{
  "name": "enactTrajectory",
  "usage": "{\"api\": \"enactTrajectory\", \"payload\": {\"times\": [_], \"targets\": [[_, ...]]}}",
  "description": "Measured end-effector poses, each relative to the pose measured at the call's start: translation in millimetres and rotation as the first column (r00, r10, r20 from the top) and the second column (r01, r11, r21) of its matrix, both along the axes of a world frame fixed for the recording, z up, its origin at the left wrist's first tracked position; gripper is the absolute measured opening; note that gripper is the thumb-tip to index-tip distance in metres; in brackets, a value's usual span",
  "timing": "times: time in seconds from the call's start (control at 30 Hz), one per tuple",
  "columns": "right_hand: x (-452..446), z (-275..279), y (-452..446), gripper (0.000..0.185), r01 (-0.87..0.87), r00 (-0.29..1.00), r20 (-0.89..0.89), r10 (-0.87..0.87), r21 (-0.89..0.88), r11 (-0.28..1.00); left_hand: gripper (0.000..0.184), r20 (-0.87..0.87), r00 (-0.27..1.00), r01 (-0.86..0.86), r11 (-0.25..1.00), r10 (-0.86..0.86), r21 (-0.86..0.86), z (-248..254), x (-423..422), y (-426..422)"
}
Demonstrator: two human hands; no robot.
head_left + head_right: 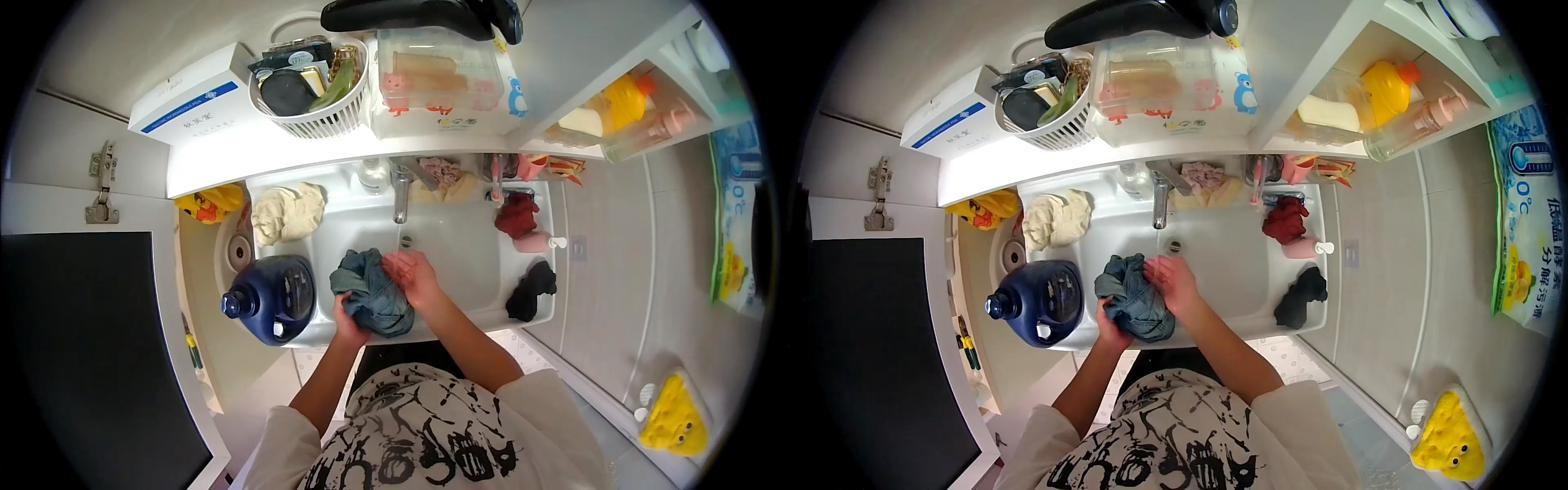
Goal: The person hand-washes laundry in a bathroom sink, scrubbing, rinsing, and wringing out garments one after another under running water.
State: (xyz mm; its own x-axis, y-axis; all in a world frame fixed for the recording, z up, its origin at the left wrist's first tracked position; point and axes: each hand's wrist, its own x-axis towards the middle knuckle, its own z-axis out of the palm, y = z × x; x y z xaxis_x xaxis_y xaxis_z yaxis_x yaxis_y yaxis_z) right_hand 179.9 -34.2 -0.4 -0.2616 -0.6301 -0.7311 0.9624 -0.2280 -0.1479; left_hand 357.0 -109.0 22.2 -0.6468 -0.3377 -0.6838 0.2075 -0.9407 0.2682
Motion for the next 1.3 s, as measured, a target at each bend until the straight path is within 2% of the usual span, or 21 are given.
{"api": "enactTrajectory", "payload": {"times": [0.1, 0.17, 0.3, 0.37, 0.4, 0.5, 0.63, 0.73, 0.8, 0.9, 0.97, 1.1, 1.17, 1.3], "targets": [[1.1, -12.1, -18.0, 0.039, -0.06, 0.998, -0.024, 0.063, 0.092, 0.994, 0.063, 0.007, 1.0, -0.02, 0.999, 0.02, 0.027, -0.2, 4.1, -4.6], [2.9, -44.9, -30.9, 0.038, -0.196, 0.974, -0.078, 0.212, 0.17, 0.966, 0.059, 0.012, 0.999, -0.032, 0.999, 0.032, 0.04, 3.0, 5.8, -5.5], [-9.5, -23.5, -53.9, 0.04, -0.373, 0.822, -0.307, 0.48, 0.346, 0.861, 0.063, 0.06, 0.998, -0.02, 0.999, 0.017, 0.047, -0.2, 5.3, -6.6], [-8.3, -9.9, -57.7, 0.039, -0.282, 0.488, -0.583, 0.65, 0.6, 0.749, 0.061, 0.069, 0.997, -0.019, 0.998, 0.015, 0.056, -0.9, 4.7, -6.4], [-8.6, -6.9, -58.1, 0.039, -0.183, 0.271, -0.642, 0.717, 0.697, 0.693, 0.057, 0.067, 0.997, -0.03, 0.998, 0.026, 0.059, -2.0, 3.4, -6.7], [-2.7, 3.7, -35.5, 0.027, -0.028, 0.052, -0.78, 0.623, 0.623, 0.782, 0.051, 0.086, 0.996, 0.001, 1.0, -0.003, 0.021, 0.0, -2.3, -4.6], [-7.1, 2.4, 7.2, 0.026, -0.118, 0.35, -0.749, 0.563, 0.562, 0.819, 0.048, 0.228, 0.969, 0.115, 0.991, -0.095, -0.073, -3.2, -12.6, -4.8], [-7.0, 7.9, 27.3, 0.038, -0.182, 0.604, -0.654, 0.455, 0.443, 0.878, 0.049, 0.26, 0.957, 0.186, 0.956, -0.126, -0.225, 7.4, -30.2, -7.6], [-5.1, 14.5, 35.0, 0.048, -0.171, 0.752, -0.56, 0.349, 0.346, 0.923, 0.049, 0.298, 0.941, 0.24, 0.937, -0.16, -0.254, 19.6, -42.1, -10.0], [-7.1, 44.7, 38.9, 0.057, -0.145, 0.862, -0.44, 0.253, 0.263, 0.954, 0.051, 0.345, 0.912, 0.319, 0.914, -0.224, -0.249, 29.5, -58.9, -12.9], [-8.1, 28.4, 46.2, 0.063, -0.144, 0.86, -0.454, 0.235, 0.225, 0.964, 0.056, 0.367, 0.883, 0.4, 0.878, -0.291, -0.265, 33.7, -66.8, -16.9], [-17.4, 51.4, 38.9, 0.076, -0.146, 0.891, -0.388, 0.236, 0.248, 0.958, 0.056, 0.391, 0.855, 0.456, 0.853, -0.34, -0.255, 30.2, -81.7, -20.5], [-18.2, 58.0, 33.4, 0.078, -0.168, 0.86, -0.43, 0.274, 0.269, 0.948, 0.056, 0.353, 0.866, 0.455, 0.851, -0.354, -0.263, 9.4, -81.9, -21.7], [-6.0, 31.5, 30.2, 0.08, -0.143, 0.736, -0.607, 0.299, 0.292, 0.946, 0.06, 0.366, 0.879, 0.425, 0.85, -0.305, -0.313, 24.1, -99.8, -20.1]]}}
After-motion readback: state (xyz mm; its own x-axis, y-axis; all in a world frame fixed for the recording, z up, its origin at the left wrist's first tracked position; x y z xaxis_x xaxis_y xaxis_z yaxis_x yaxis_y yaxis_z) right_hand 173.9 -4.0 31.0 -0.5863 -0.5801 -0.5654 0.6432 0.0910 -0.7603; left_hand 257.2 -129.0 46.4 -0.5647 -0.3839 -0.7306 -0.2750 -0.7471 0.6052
